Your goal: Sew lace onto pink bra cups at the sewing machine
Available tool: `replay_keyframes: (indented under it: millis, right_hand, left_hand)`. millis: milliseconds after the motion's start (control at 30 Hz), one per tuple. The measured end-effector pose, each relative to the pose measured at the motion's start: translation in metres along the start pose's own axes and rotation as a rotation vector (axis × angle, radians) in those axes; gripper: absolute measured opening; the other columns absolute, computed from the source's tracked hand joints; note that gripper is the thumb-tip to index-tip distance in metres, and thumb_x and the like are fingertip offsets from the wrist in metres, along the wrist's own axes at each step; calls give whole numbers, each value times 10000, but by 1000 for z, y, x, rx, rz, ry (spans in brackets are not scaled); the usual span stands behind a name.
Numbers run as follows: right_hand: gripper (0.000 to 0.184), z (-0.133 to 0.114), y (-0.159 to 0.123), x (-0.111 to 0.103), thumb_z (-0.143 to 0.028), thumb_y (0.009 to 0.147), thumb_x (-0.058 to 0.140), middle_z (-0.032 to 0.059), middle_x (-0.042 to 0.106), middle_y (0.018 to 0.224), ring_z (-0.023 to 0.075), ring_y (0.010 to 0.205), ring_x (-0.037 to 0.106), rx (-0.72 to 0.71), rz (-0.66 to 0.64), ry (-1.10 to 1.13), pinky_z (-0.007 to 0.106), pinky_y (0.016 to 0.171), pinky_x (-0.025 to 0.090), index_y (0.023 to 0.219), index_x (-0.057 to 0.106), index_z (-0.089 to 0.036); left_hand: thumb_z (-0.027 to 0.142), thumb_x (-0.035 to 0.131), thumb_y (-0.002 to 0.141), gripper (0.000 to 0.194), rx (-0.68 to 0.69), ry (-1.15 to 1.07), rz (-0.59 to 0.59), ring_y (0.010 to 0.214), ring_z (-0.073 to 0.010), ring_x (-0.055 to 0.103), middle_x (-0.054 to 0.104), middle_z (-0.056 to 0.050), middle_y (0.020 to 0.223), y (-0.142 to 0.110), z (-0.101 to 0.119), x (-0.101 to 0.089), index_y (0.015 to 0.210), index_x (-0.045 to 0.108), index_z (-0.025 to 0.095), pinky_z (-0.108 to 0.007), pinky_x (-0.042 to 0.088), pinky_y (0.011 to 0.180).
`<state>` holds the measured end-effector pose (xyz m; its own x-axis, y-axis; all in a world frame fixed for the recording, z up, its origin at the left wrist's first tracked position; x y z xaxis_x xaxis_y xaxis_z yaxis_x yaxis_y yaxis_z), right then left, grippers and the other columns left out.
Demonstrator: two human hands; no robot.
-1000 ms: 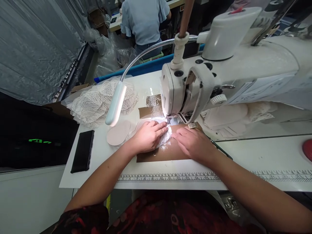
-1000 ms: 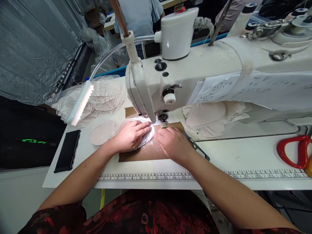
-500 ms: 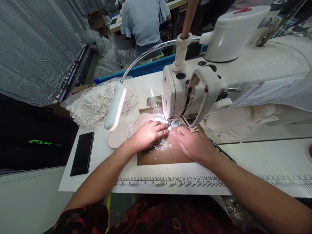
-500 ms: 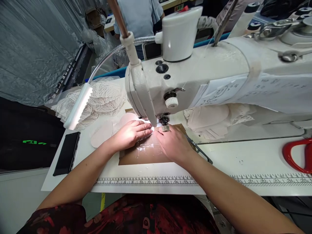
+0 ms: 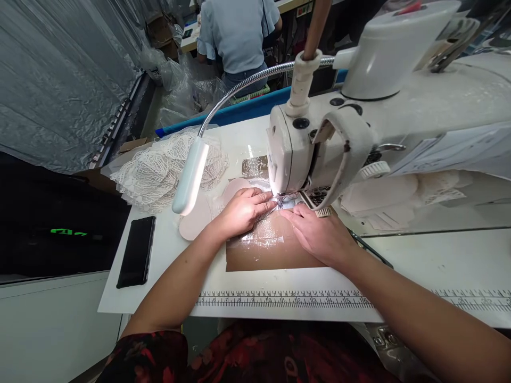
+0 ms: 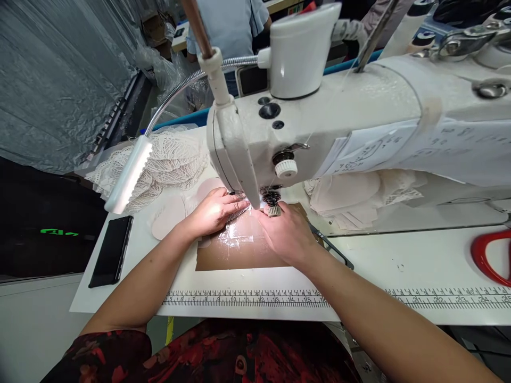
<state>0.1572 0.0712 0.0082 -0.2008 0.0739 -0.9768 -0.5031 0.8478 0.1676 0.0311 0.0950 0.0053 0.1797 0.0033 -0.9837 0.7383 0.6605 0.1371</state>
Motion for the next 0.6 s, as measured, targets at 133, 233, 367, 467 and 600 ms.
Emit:
replay_keyframes:
  millis: [133, 233, 367, 467, 600]
  right_hand:
    - [384, -2, -1, -1, -164, 836, 451, 60, 611, 793, 170, 612, 416, -15, 15, -11, 309, 558, 214, 1132, 668, -274]
    - [388, -3, -1, -1, -152, 830, 458, 47, 612, 786, 169, 624, 425, -41, 23, -22, 307, 557, 214, 1137, 662, -269]
    - [379, -3, -2, -3, -155, 835, 455, 38, 598, 761, 169, 651, 449, -69, 51, -26, 305, 559, 226, 1129, 664, -272]
    - [388, -2, -3, -5, -161, 850, 442, 46, 608, 787, 176, 693, 480, -69, 60, -14, 301, 580, 254, 1157, 652, -271]
    - [395, -2, -2, -6, -143, 858, 425, 62, 619, 784, 191, 720, 497, -76, 16, 3, 311, 653, 298, 1162, 657, -243]
  left_hand:
    - [142, 476, 879, 411, 1, -7, 0, 1076, -227, 504, 554, -66, 1336, -1, 0, 3, 1275, 552, 225, -393, 414, 902]
    - [158, 469, 887, 391, 12, -10, 22, 1133, -243, 483, 557, -81, 1325, -1, 1, -1, 1266, 549, 211, -407, 420, 914]
    - [207, 447, 909, 339, -9, -15, 82, 1179, -254, 472, 551, -126, 1303, -12, 7, -28, 1227, 554, 165, -423, 436, 941]
    - [252, 474, 901, 339, -119, 29, 106, 1206, -279, 462, 523, -143, 1323, -36, 11, -56, 1216, 548, 152, -450, 432, 973]
    - [299, 475, 895, 439, -401, 105, 21, 1259, -302, 433, 482, -136, 1363, -87, -2, -67, 1321, 450, 195, -495, 427, 991]
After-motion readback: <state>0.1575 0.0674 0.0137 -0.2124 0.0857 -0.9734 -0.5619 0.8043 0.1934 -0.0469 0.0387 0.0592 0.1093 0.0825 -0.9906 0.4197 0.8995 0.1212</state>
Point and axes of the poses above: each hand's wrist, its own y-axis towards the middle knuckle, its own x-axis out of the palm, z = x × y, the point moved 8 cm from there along y, towards the middle knuckle
